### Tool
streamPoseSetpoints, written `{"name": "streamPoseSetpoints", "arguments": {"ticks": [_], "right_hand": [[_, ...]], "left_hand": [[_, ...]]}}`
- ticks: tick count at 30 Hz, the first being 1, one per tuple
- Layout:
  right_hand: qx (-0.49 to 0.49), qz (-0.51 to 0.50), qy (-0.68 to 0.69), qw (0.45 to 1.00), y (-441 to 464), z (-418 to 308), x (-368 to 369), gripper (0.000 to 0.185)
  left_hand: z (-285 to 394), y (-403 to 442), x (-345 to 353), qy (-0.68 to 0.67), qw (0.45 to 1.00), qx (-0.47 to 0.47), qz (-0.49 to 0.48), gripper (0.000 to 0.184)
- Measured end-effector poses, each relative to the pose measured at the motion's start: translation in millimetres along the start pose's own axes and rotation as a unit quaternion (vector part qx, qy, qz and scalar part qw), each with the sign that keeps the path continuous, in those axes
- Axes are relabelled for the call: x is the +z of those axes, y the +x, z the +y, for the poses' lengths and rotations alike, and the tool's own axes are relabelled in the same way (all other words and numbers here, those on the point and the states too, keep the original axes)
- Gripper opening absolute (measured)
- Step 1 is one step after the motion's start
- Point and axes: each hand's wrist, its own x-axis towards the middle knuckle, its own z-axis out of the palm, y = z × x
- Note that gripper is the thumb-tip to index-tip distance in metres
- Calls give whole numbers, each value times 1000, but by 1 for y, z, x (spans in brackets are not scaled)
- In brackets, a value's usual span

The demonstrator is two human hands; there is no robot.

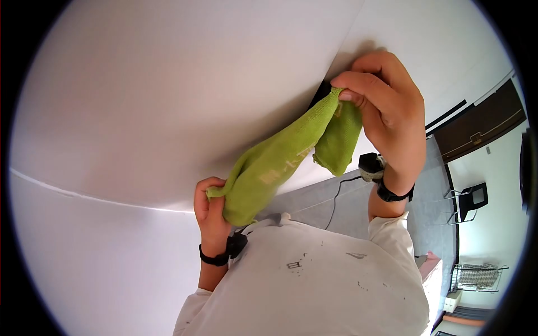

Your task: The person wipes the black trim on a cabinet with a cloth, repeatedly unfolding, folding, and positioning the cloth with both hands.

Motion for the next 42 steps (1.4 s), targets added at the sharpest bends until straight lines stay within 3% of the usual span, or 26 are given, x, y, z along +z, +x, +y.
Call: {"name": "streamPoseSetpoints", "arguments": {"ticks": [6,8,12,14,22,29,38,42], "right_hand": [[42,-24,29,998,4,-6,-5,28],[64,-47,44,996,5,-7,-5,28],[63,-9,33,997,3,-3,0,32],[61,-8,46,997,-2,3,1,32],[138,45,115,983,-17,12,5,17],[158,86,136,974,-32,23,19,16],[236,158,252,925,-50,28,28,16],[222,175,271,920,-51,20,42,20]], "left_hand": [[-3,-1,-5,51,998,33,11,9],[3,2,-3,40,995,44,77,11],[5,7,-21,40,992,85,88,11],[14,13,-20,35,985,100,139,13],[26,22,-24,68,976,165,121,14],[24,15,-30,105,971,185,110,13],[22,10,-28,140,971,168,95,9],[20,8,-40,147,970,168,98,8]]}}
